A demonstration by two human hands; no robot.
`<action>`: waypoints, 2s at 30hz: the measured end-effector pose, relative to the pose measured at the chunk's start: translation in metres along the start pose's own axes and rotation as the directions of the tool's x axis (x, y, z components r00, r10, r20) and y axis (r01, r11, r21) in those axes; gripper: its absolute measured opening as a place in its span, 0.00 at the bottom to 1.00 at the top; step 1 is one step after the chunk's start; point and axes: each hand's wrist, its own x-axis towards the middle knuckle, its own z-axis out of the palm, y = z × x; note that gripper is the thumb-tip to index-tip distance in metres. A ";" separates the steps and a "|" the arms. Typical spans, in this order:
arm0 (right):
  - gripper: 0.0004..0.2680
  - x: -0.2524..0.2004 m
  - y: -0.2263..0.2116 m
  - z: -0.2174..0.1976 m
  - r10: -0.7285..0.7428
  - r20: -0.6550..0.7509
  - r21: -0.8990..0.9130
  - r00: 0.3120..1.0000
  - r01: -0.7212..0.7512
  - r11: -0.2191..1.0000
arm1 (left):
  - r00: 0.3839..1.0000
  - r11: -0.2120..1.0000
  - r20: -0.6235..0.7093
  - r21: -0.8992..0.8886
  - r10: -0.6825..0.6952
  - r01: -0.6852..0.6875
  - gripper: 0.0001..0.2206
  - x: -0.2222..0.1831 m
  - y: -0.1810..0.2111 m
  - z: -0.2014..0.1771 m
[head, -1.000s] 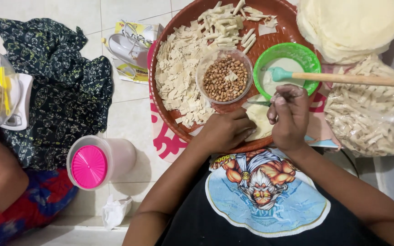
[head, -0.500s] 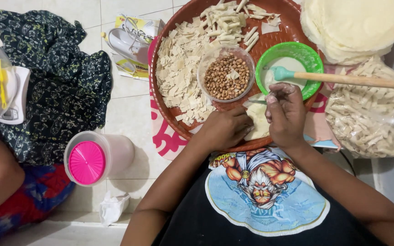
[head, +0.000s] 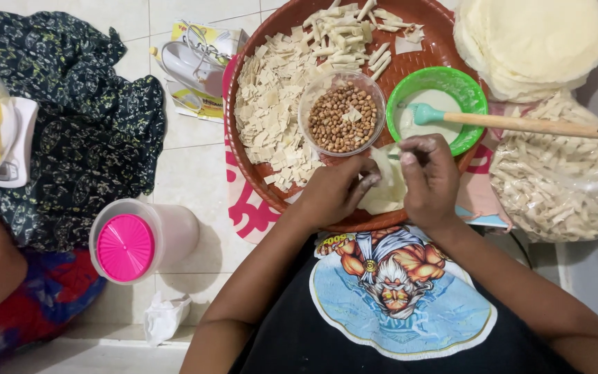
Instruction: Preparing small peanut-filled snacks by wrapping peanuts in dough and sealing with a paste.
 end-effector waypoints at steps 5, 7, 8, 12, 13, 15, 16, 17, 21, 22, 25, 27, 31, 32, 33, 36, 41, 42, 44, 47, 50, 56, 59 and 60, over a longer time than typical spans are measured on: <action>0.10 0.007 -0.011 0.006 -0.206 0.155 -0.291 0.966 0.244 0.925 | 0.987 0.993 -0.150 -0.097 0.052 -0.067 0.08 -0.001 0.010 -0.009; 0.11 0.009 -0.021 0.009 -0.182 0.185 -0.315 0.966 0.233 0.920 | 0.984 0.987 -0.171 -0.135 0.057 -0.081 0.07 -0.002 0.007 -0.008; 0.11 0.011 -0.025 0.010 -0.154 0.207 -0.337 0.966 0.218 0.916 | 0.981 0.981 -0.185 -0.171 0.061 -0.093 0.07 -0.002 0.006 -0.007; 0.10 0.011 -0.023 0.009 -0.165 0.244 -0.335 0.956 0.243 0.910 | 0.971 0.963 -0.236 -0.248 0.043 -0.103 0.07 -0.002 0.005 -0.005; 0.10 0.010 -0.024 0.009 -0.163 0.250 -0.339 0.954 0.244 0.909 | 0.963 0.953 -0.266 -0.280 0.041 -0.118 0.06 -0.002 0.006 -0.006; 0.09 0.011 -0.025 0.010 -0.162 0.263 -0.342 0.951 0.249 0.906 | 0.952 0.940 -0.303 -0.312 0.035 -0.134 0.06 -0.002 0.004 -0.004; 0.10 0.011 -0.026 0.010 -0.149 0.276 -0.330 0.950 0.239 0.913 | 0.949 0.897 -0.315 -0.410 0.028 -0.163 0.06 -0.002 0.001 -0.002; 0.12 0.010 -0.027 0.011 -0.134 0.287 -0.319 0.949 0.227 0.920 | 0.946 0.843 -0.324 -0.503 0.020 -0.190 0.06 -0.003 -0.003 0.001; 0.14 0.010 -0.026 0.013 -0.123 0.297 -0.301 0.947 0.216 0.929 | 0.943 0.776 -0.330 -0.580 0.051 -0.245 0.05 0.001 -0.003 -0.001; 0.15 0.010 -0.024 0.014 -0.117 0.294 -0.278 0.949 0.202 0.939 | 0.941 0.735 -0.331 -0.622 0.065 -0.269 0.06 0.003 -0.003 -0.002; 0.18 0.006 -0.025 0.014 -0.067 0.301 -0.221 0.951 0.138 0.965 | 0.943 0.651 -0.323 -0.700 0.077 -0.293 0.07 0.003 -0.004 -0.002; 0.20 0.005 -0.024 0.013 -0.027 0.311 -0.186 0.950 0.089 0.978 | 0.946 0.610 -0.315 -0.735 0.079 -0.296 0.07 0.002 -0.005 -0.002; 0.21 0.004 -0.014 0.010 0.032 0.340 -0.104 0.940 0.004 0.995 | 0.965 0.542 -0.255 -0.803 0.064 -0.248 0.09 0.000 -0.006 -0.003; 0.21 0.004 -0.011 0.010 0.026 0.336 -0.066 0.942 -0.004 0.998 | 0.966 0.541 -0.248 -0.804 0.075 -0.249 0.11 0.000 -0.006 -0.004; 0.21 0.004 -0.007 0.008 0.032 0.335 -0.067 0.942 -0.011 0.998 | 0.967 0.539 -0.245 -0.806 0.070 -0.243 0.11 0.000 -0.011 -0.002; 0.20 0.006 -0.003 0.004 -0.006 0.314 -0.078 0.949 0.032 0.996 | 0.971 0.574 -0.224 -0.787 0.081 -0.229 0.19 0.000 -0.016 0.000; 0.21 0.012 -0.012 0.007 -0.036 0.397 -0.054 0.917 0.062 0.997 | 0.974 0.527 -0.222 -0.822 0.050 -0.215 0.15 0.000 -0.001 -0.010; 0.21 0.012 -0.012 0.006 -0.032 0.395 -0.055 0.918 0.058 0.997 | 0.975 0.527 -0.218 -0.824 0.048 -0.210 0.15 0.000 0.000 -0.011; 0.21 0.011 -0.011 0.005 -0.018 0.422 -0.089 0.906 0.061 0.994 | 0.975 0.495 -0.217 -0.842 0.053 -0.214 0.14 0.000 0.000 -0.013; 0.19 0.011 -0.006 0.006 0.013 0.398 -0.008 0.917 -0.010 1.000 | 0.975 0.506 -0.212 -0.836 0.058 -0.212 0.13 0.001 0.002 -0.014; 0.15 0.007 -0.001 0.003 -0.037 0.335 -0.077 0.942 0.067 0.995 | 0.971 0.590 -0.231 -0.775 0.065 -0.224 0.11 0.002 -0.005 -0.010; 0.08 0.000 0.005 0.000 -0.080 0.135 -0.015 0.988 0.083 0.996 | 0.957 0.769 -0.288 -0.603 0.038 -0.212 0.11 0.005 0.000 -0.013; 0.09 0.000 0.010 0.000 -0.139 0.056 -0.040 0.989 0.141 0.989 | 0.955 0.874 -0.288 -0.443 0.070 -0.198 0.11 0.001 0.011 -0.021; 0.09 0.001 0.004 0.001 -0.133 0.056 -0.042 0.990 0.135 0.990 | 0.956 0.873 -0.285 -0.447 0.066 -0.194 0.11 0.001 0.013 -0.024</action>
